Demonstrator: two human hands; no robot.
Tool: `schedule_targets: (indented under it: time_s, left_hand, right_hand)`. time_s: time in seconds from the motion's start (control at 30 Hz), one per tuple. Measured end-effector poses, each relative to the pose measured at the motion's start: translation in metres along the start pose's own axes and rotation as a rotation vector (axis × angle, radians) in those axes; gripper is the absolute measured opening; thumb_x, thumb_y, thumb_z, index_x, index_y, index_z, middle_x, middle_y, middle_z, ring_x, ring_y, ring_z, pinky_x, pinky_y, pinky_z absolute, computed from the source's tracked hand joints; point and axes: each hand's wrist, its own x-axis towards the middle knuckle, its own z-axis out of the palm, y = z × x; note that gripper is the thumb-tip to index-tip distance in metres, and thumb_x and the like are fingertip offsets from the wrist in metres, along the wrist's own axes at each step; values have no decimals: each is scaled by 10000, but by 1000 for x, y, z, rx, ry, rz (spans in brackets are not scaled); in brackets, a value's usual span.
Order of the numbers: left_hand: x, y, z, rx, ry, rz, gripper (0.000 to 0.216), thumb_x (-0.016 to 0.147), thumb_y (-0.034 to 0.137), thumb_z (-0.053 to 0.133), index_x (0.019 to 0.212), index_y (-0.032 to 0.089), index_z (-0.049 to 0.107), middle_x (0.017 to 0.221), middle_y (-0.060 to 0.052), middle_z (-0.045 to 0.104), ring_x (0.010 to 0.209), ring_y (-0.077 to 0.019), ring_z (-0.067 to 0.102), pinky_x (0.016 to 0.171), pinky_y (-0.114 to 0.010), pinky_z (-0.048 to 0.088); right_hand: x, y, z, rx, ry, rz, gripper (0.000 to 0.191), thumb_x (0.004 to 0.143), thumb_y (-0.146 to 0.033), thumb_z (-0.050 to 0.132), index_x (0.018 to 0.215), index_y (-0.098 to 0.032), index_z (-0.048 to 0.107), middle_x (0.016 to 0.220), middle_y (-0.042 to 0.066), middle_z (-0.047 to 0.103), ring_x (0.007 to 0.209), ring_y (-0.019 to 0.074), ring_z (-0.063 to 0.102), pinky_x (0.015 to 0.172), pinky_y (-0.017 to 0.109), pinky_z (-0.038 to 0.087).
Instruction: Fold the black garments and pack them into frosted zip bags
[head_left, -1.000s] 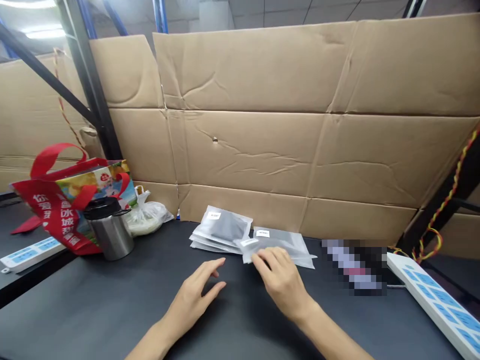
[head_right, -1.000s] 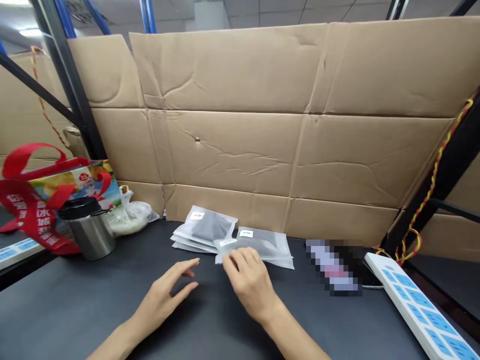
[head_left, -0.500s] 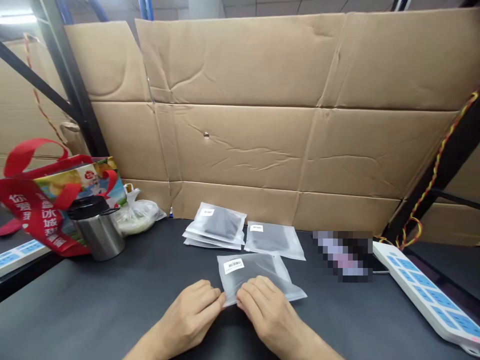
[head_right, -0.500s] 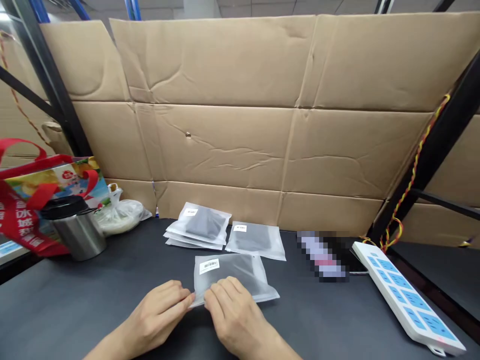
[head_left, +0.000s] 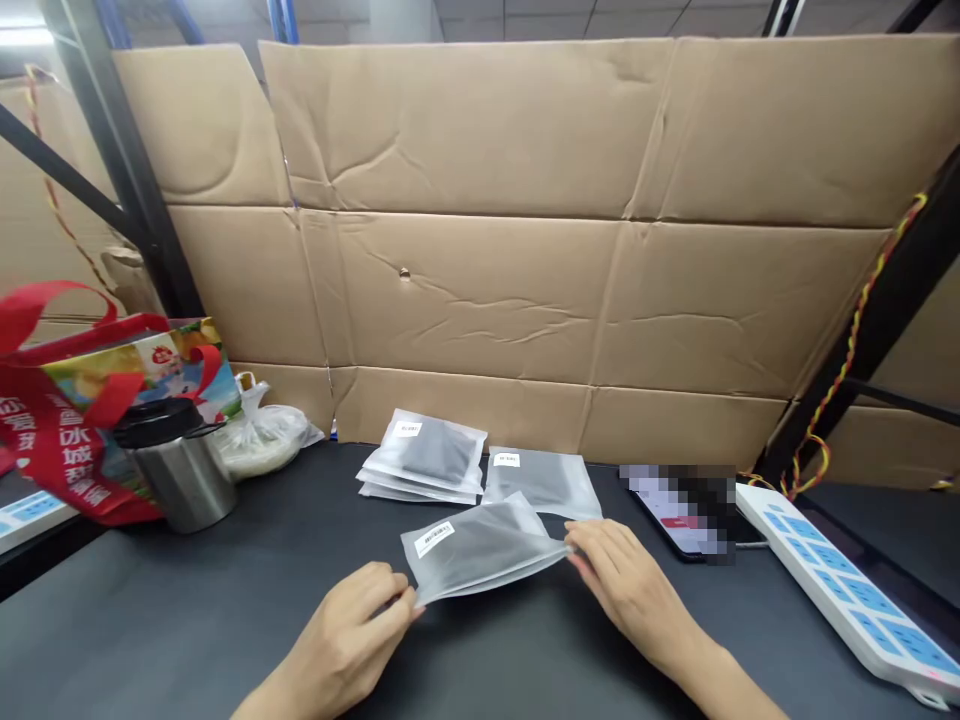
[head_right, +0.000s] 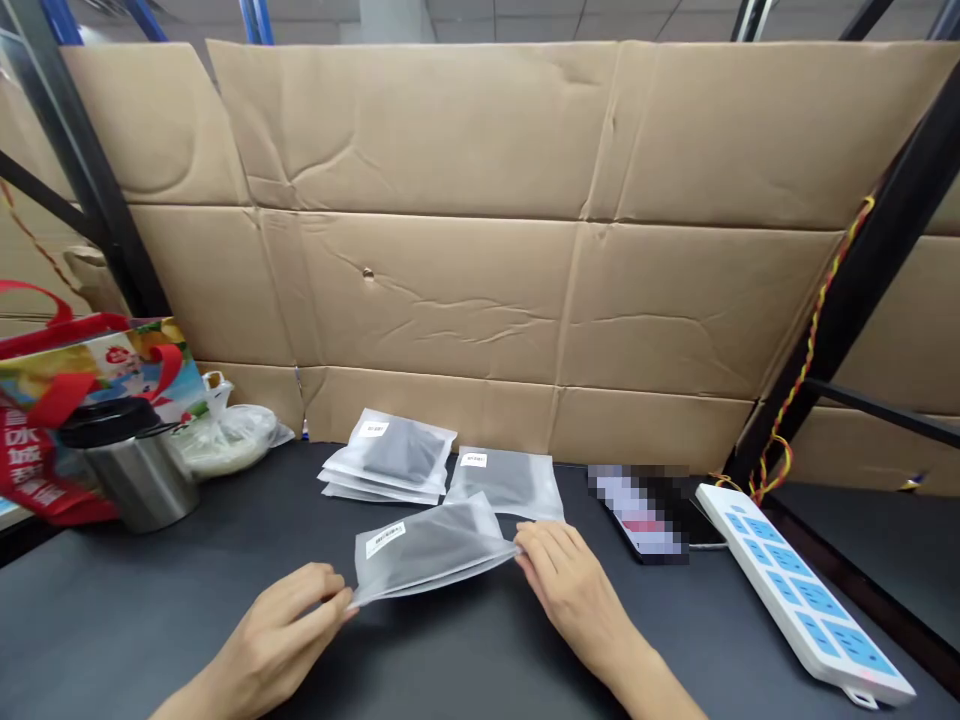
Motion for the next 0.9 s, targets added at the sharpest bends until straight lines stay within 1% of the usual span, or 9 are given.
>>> schedule_targets:
  time_s: [0.1,0.27,0.4,0.57,0.63,0.67,0.77,0.83,0.9]
  left_hand:
    - [-1,2,1,-21,2,-21,143,904,67,478,907,177,571,801,-63,597,700,-164,559,652,-278,460]
    - [1,6,2,-10,-24,12,140,900,71,484,922,176,573,796,-68,604,700,-170,565,662,-284,468]
    - [2,7,1,21,-26,20,146,900,81,477,916,176,588,794,-72,619,694,-169,573,672,-287,483]
    - [3,15,1,-16,-63,16,163,897,101,489,944,204,606,836,-68,651,717,-176,600,699,-292,499]
    - [3,18,1,-138,-73,-153,93,897,224,548,975,230,597,846,-54,647,725,-181,613,686,-284,511]
    - [2,18,1,-243,-85,-315,120,897,317,555,983,239,580,813,-39,639,694,-179,619,650,-276,518]
    - [3,9,2,-674,-140,-1021,395,869,613,444,961,232,484,673,3,606,505,-187,619,442,-280,504]
    - [4,-1,4,-965,-181,-1384,484,830,690,424,949,220,435,647,1,624,451,-205,627,395,-296,495]
    - [4,-8,9,-1146,-164,-1484,519,755,654,580,975,209,433,656,-3,647,500,-205,652,441,-281,502]
  right_hand:
    - [7,-18,-3,43,31,-70,227,912,-176,540,1134,-134,558,1022,115,660,958,228,611,837,393,501]
    - [14,-47,2,108,1,-109,224,904,-56,470,1070,-137,596,933,83,680,851,201,629,750,357,529]
    - [16,-57,2,220,-66,-50,203,917,-89,427,967,-152,614,1188,116,629,1124,224,576,926,357,512]
    - [30,-68,14,112,-83,5,341,896,-140,483,1234,-124,530,1231,131,618,1124,250,589,920,373,532]
    - [36,-71,24,18,-86,-22,393,838,-98,531,1231,-101,535,1164,146,648,1078,288,607,912,422,528]
    - [38,-72,28,-2,-87,-34,385,815,-70,535,1198,-101,557,1128,146,661,1047,289,618,894,423,532]
    - [40,-73,33,40,-69,-17,345,803,-22,487,1122,-111,587,957,111,691,875,245,660,754,362,561]
    - [37,-75,31,110,-39,-4,338,814,-29,452,1118,-107,577,852,82,682,762,219,658,671,330,554]
    - [33,-79,27,183,-23,-44,326,821,-48,445,1119,-106,566,812,66,675,720,206,648,650,310,543]
